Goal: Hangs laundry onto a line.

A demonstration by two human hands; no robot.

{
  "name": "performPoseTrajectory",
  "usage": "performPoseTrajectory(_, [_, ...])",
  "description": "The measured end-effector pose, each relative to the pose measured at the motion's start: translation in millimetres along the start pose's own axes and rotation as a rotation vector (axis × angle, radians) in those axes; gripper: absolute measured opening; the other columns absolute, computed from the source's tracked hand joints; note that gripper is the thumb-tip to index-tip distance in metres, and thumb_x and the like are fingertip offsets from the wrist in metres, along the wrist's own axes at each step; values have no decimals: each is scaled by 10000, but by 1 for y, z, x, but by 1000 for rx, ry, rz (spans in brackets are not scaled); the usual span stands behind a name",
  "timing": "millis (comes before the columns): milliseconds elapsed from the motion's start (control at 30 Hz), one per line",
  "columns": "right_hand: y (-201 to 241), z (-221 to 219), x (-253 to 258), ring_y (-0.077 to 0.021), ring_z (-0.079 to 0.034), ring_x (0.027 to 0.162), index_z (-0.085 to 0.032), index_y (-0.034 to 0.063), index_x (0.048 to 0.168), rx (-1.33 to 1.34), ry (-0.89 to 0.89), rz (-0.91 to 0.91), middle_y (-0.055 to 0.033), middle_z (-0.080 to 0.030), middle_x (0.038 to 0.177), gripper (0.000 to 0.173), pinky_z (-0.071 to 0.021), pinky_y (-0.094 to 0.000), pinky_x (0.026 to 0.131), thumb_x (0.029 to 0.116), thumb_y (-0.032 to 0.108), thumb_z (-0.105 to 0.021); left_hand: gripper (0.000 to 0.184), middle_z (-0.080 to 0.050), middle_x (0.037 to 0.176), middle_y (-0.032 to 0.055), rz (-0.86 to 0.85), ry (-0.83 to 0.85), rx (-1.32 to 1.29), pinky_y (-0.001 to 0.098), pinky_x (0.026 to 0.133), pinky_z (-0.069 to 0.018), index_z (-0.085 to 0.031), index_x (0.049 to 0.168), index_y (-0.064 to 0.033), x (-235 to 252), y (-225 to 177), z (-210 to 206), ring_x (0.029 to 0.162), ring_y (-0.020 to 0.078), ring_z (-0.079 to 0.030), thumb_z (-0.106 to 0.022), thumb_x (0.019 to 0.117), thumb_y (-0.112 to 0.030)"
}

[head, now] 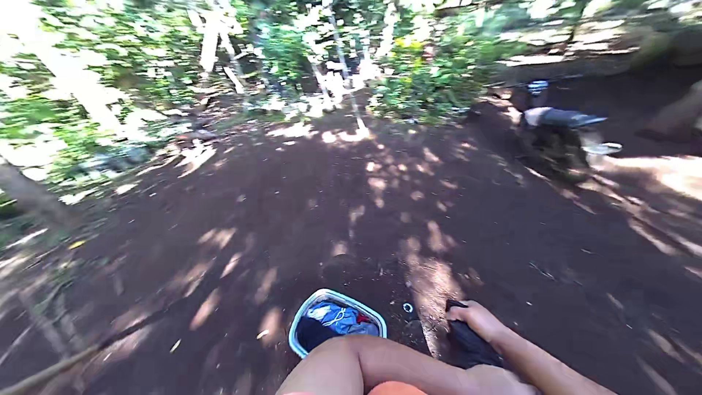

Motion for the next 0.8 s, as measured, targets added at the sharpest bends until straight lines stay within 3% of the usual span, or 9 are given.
performPoseTrajectory(200, [-10, -36, 46, -322, -660, 971, -702, -12, 1085, -227, 282, 63, -206, -695, 1016, 283, -514, -553, 886, 919, 217, -711, 229, -743, 1104, 168, 313, -40, 91, 549, 841, -569, -756, 1110, -53, 8, 20, -40, 1028, 376, -711, -557, 1009, -106])
performPoseTrajectory(267, [-28, -30, 49, -295, -644, 962, -683, -28, 1115, -154, 316, 36, -200, -682, 1027, 285, -508, -519, 881, 956, 207, -676, 184, -725, 1155, 170, 365, -113, 34, 549, 882, -558, -756, 1088, -42, 10, 18, -41, 1098, 381, -682, -658, 954, -122])
performPoseTrajectory(333, [-45, -13, 52, -230, -631, 870, -668, -27, 1114, 50, 315, 0, -153, -668, 960, 286, -520, -451, 807, 1010, 231, -603, 293, -714, 1078, 182, 450, -424, -33, 554, 899, -548, -757, 1009, -35, -1, 13, -35, 1073, 385, -668, -827, 763, -176])
performPoseTrajectory(400, [-54, 0, 51, -184, -639, 790, -638, 9, 1117, 308, 332, -22, -101, -662, 891, 337, -549, -409, 727, 1058, 315, -511, 388, -705, 1105, 218, 677, -862, -167, 525, 1002, -515, -745, 1044, 19, -27, 3, -29, 1116, 367, -649, -820, 680, -93])
performPoseTrajectory(500, [-38, 14, 35, -235, -685, 1025, -602, 38, 1315, 439, 337, 38, -141, -706, 1122, 575, -571, -485, 891, 1077, 523, -407, 440, -635, 1261, 225, 1170, -1583, -555, 420, 1068, -499, -591, 1282, 92, -61, -30, -20, 1206, 263, -614, -674, 879, -65])
performPoseTrajectory(567, [-9, 19, 17, -267, -621, 1231, -482, 39, 1476, 348, 313, 209, -177, -629, 1352, 633, -513, -511, 1034, 1094, 524, -344, 566, -585, 1383, 204, 1352, -1908, -908, 467, 1071, -492, -396, 1512, -26, -76, -49, -21, 1263, 272, -589, -597, 1022, -225])
performPoseTrajectory(667, [44, 17, -22, -275, -492, 1394, -318, 18, 1577, 173, 347, 495, -218, -466, 1533, 598, -409, -473, 1157, 1114, 390, -381, 611, -582, 1402, 198, 1423, -2009, -1252, 544, 1021, -513, -318, 1577, -109, -95, -75, -32, 1264, 334, -593, -454, 1086, -448])
performPoseTrajectory(733, [75, 10, -56, -221, -581, 1280, -415, 19, 1513, 117, 406, 651, -192, -560, 1428, 515, -483, -412, 1083, 1099, 324, -443, 592, -579, 1390, 220, 1455, -1890, -1267, 547, 1002, -521, -376, 1532, -58, -104, -99, -35, 1244, 356, -600, -433, 1094, -452])
performPoseTrajectory(800, [99, 0, -92, -155, -644, 1142, -524, 31, 1418, 107, 569, 836, -134, -641, 1293, 454, -540, -356, 997, 1063, 312, -490, 588, -566, 1393, 218, 1433, -1797, -961, 482, 1013, -526, -404, 1486, -9, -121, -127, -32, 1243, 308, -596, -606, 1030, -320])
Point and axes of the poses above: each hand's wrist, its own x-axis towards the middle knuckle, its own z-axis out of the back of the hand, y = z × x, the point moved 3 cm from there along x, towards the middle knuckle
